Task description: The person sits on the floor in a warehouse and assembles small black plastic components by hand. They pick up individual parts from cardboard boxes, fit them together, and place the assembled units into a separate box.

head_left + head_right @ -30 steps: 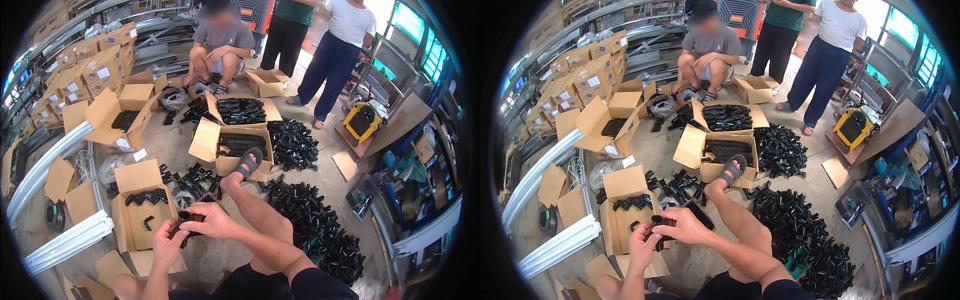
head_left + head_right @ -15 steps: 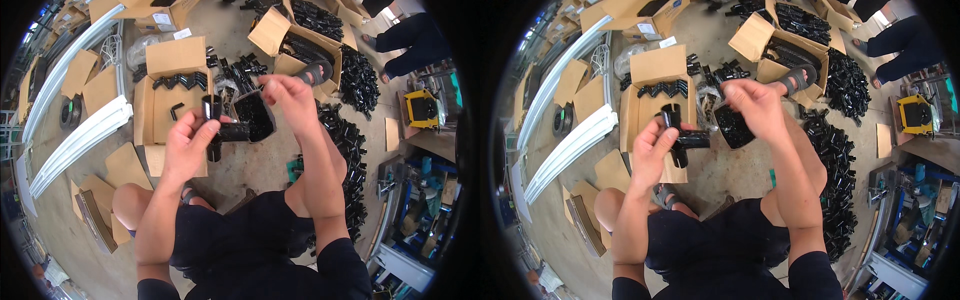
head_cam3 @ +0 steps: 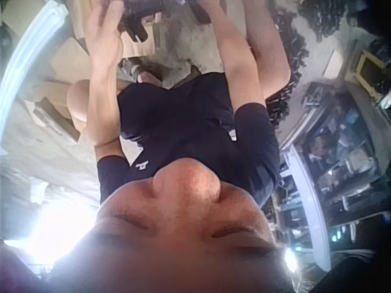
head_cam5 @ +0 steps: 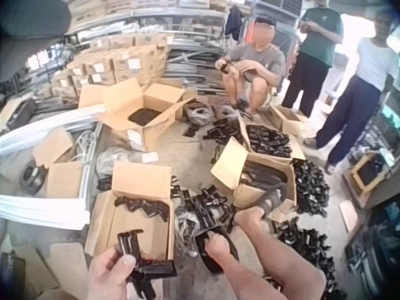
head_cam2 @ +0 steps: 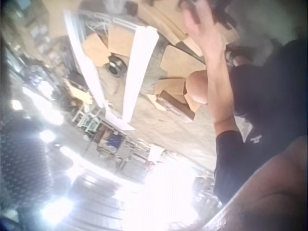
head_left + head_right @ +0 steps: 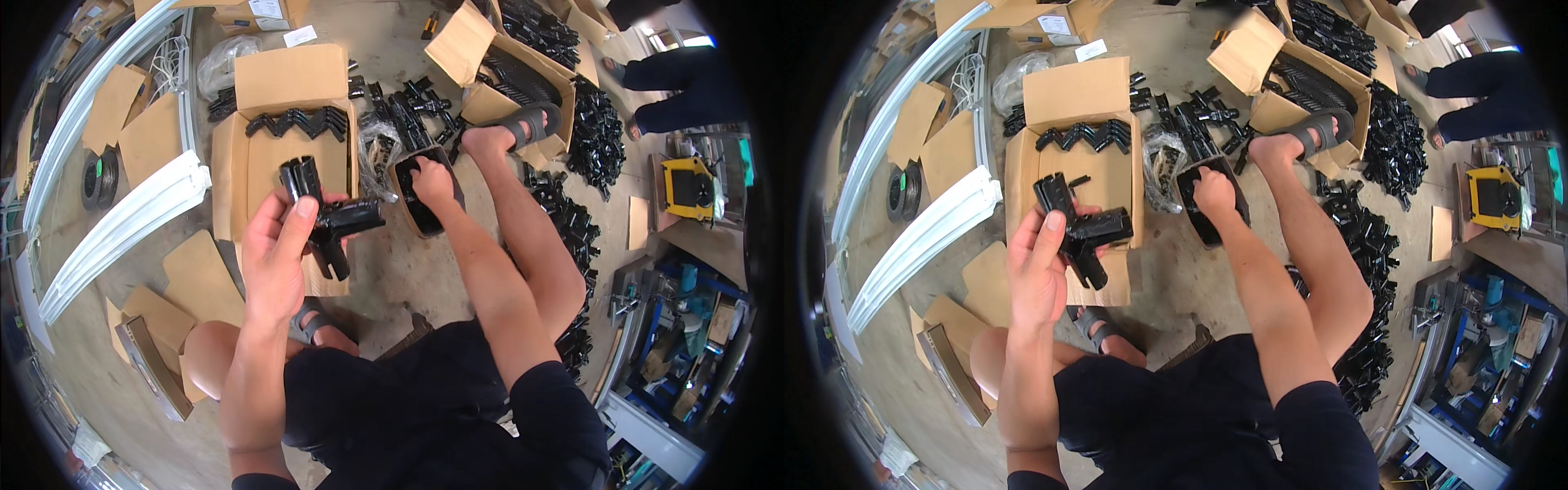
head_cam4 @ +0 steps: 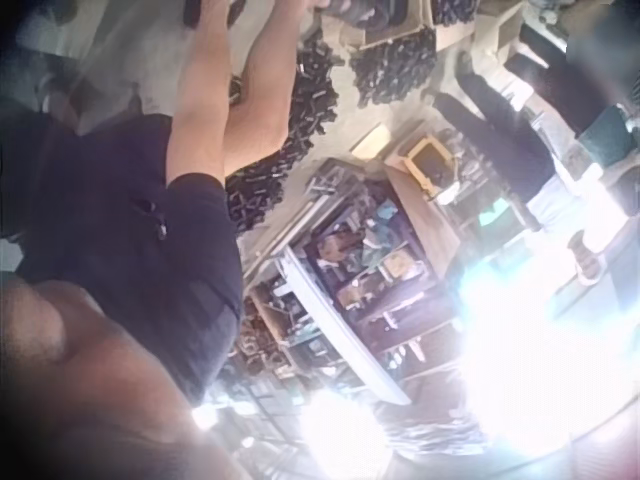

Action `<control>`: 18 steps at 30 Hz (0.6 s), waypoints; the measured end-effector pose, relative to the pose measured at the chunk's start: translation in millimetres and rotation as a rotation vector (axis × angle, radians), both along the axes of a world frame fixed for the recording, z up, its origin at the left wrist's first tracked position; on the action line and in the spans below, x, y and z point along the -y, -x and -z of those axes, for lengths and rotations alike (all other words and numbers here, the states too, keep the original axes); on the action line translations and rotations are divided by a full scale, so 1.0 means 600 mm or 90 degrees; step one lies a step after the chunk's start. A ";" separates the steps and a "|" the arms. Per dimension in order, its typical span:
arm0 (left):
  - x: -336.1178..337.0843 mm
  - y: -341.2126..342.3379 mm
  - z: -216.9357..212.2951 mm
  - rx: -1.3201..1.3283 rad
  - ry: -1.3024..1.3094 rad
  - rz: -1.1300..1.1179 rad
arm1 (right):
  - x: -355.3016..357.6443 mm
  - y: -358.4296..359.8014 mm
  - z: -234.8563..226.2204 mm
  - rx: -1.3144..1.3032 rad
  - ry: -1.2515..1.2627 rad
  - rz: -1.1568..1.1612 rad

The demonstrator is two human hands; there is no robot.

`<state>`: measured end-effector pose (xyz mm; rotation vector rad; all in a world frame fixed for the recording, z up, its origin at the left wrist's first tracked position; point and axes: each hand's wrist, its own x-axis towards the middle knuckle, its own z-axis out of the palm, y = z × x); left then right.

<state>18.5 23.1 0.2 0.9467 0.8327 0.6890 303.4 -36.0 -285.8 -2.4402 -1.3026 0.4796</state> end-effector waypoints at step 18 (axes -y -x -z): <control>-0.003 0.014 0.010 -0.055 -0.062 0.016 | -0.014 0.033 0.057 0.142 0.093 -0.120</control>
